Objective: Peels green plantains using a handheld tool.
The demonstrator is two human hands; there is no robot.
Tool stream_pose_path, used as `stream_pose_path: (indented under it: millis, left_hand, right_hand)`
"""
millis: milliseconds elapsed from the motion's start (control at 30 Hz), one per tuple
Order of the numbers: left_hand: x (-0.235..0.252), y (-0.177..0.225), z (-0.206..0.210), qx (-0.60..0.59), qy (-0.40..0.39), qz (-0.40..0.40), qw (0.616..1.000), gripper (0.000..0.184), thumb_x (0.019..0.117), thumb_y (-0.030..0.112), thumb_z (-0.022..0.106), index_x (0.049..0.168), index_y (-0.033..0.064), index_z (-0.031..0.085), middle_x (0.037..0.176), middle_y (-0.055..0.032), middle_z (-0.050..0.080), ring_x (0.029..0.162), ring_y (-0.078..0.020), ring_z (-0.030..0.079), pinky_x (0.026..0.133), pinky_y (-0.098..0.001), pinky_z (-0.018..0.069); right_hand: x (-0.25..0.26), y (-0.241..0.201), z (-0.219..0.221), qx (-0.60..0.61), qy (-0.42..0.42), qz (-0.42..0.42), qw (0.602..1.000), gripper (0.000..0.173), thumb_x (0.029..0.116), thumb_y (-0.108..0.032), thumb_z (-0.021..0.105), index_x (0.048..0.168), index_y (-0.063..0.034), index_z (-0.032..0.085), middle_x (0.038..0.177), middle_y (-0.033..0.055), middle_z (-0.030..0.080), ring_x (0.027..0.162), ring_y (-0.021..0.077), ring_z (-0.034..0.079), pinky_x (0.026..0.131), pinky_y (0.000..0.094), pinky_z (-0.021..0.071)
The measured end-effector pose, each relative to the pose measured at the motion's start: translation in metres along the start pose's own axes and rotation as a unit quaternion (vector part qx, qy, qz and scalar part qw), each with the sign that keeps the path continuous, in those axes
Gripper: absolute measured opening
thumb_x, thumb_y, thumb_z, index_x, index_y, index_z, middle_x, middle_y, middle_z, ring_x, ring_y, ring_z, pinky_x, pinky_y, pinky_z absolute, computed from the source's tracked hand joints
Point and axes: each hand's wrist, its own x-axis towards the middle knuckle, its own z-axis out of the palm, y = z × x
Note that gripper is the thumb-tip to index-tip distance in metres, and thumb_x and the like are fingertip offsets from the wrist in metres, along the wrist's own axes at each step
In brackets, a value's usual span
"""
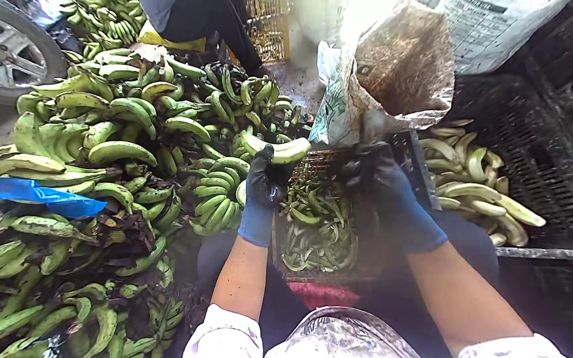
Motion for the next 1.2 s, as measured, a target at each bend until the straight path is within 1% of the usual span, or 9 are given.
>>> stream_pose_path:
  millis: [100, 267, 333, 400, 600, 700, 800, 1033, 1200]
  left_hand:
    - [-0.003, 0.009, 0.007, 0.039, -0.067, 0.013, 0.997, 0.041, 0.1074, 0.046, 0.039, 0.142, 0.0278, 0.048, 0.132, -0.0063, 0.063, 0.113, -0.0239, 0.066, 0.087, -0.0432, 0.0592]
    - [-0.012, -0.005, 0.01, 0.11, -0.05, -0.042, 0.992, 0.052, 0.1034, 0.065, 0.034, 0.134, 0.0283, 0.056, 0.113, -0.0038, 0.067, 0.094, -0.0178, 0.066, 0.075, -0.0381, 0.0592]
    - [-0.012, -0.008, 0.009, 0.143, -0.035, -0.06, 0.987, 0.054, 0.1028, 0.066, 0.034, 0.134, 0.0284, 0.056, 0.11, -0.0066, 0.067, 0.087, -0.0196, 0.065, 0.069, -0.0387, 0.0573]
    - [-0.013, -0.009, 0.009, 0.172, -0.03, -0.05, 0.983, 0.054, 0.1045, 0.064, 0.03, 0.135, 0.0275, 0.056, 0.111, -0.0069, 0.067, 0.087, -0.02, 0.066, 0.069, -0.0399, 0.0583]
    - [-0.013, 0.004, 0.027, 0.259, -0.023, 0.003, 0.965, 0.043, 0.1107, 0.044, 0.03, 0.137, 0.0223, 0.056, 0.115, -0.0026, 0.067, 0.095, -0.014, 0.066, 0.078, -0.0347, 0.0583]
    - [-0.018, -0.018, 0.037, 0.271, -0.08, -0.03, 0.959, 0.037, 0.1104, 0.036, 0.035, 0.141, 0.022, 0.052, 0.116, -0.0012, 0.065, 0.095, -0.01, 0.065, 0.076, -0.0315, 0.0584]
    - [-0.024, -0.016, 0.035, 0.215, -0.078, -0.097, 0.969, 0.039, 0.1086, 0.044, 0.039, 0.141, 0.0272, 0.052, 0.112, -0.0051, 0.067, 0.085, -0.0144, 0.066, 0.068, -0.0331, 0.0588]
    - [-0.012, 0.002, 0.029, 0.291, 0.0, 0.099, 0.951, 0.042, 0.1109, 0.029, 0.037, 0.153, 0.0266, 0.041, 0.135, 0.0017, 0.059, 0.107, -0.0083, 0.062, 0.087, -0.0281, 0.0556]
    - [-0.027, -0.015, 0.036, 0.254, -0.071, -0.001, 0.965, 0.041, 0.1091, 0.021, 0.04, 0.15, 0.0246, 0.043, 0.127, -0.0013, 0.063, 0.098, -0.0105, 0.065, 0.076, -0.0288, 0.0584]
  right_hand:
    - [-0.008, -0.021, 0.008, 0.05, -0.109, -0.024, 0.992, 0.037, 0.1101, -0.035, 0.032, 0.126, -0.0154, 0.059, 0.086, 0.0008, 0.067, 0.07, 0.0112, 0.065, 0.061, 0.0285, 0.058]
    - [0.023, -0.031, -0.024, -0.252, -0.096, -0.365, 0.891, 0.05, 0.1016, -0.044, 0.055, 0.138, -0.0095, 0.059, 0.143, 0.0058, 0.058, 0.129, 0.0148, 0.056, 0.109, 0.037, 0.0471]
    - [0.029, -0.017, -0.023, -0.417, -0.015, -0.362, 0.834, 0.062, 0.1003, -0.062, 0.045, 0.138, -0.0174, 0.064, 0.14, 0.0144, 0.062, 0.128, 0.0347, 0.058, 0.102, 0.0629, 0.0404]
    - [0.013, -0.008, -0.011, -0.473, -0.012, -0.341, 0.812, 0.066, 0.0997, -0.067, 0.039, 0.14, -0.0202, 0.063, 0.134, 0.0204, 0.063, 0.119, 0.0432, 0.06, 0.094, 0.0702, 0.0415]
    - [-0.017, -0.005, 0.001, -0.478, -0.056, -0.403, 0.778, 0.051, 0.0987, -0.059, 0.053, 0.136, -0.0268, 0.066, 0.121, 0.0165, 0.068, 0.109, 0.0349, 0.065, 0.091, 0.0613, 0.0436]
    - [0.021, -0.008, -0.001, -0.483, 0.084, -0.375, 0.787, 0.056, 0.0993, -0.057, 0.054, 0.125, -0.0101, 0.07, 0.121, 0.0282, 0.065, 0.108, 0.0486, 0.063, 0.088, 0.0696, 0.0445]
    - [0.048, -0.02, -0.022, -0.442, 0.173, -0.334, 0.814, 0.06, 0.0993, -0.059, 0.053, 0.132, -0.0098, 0.066, 0.128, 0.0257, 0.06, 0.118, 0.0408, 0.058, 0.097, 0.0591, 0.0448]
    - [-0.028, -0.007, 0.008, -0.408, -0.083, -0.364, 0.833, 0.056, 0.0967, -0.063, 0.053, 0.129, -0.0202, 0.071, 0.125, 0.0132, 0.067, 0.111, 0.0302, 0.064, 0.09, 0.0594, 0.0445]
    - [0.014, -0.008, 0.004, -0.459, 0.06, -0.396, 0.793, 0.054, 0.0973, -0.058, 0.058, 0.129, -0.0158, 0.069, 0.125, 0.0248, 0.065, 0.11, 0.0451, 0.063, 0.09, 0.0693, 0.0443]
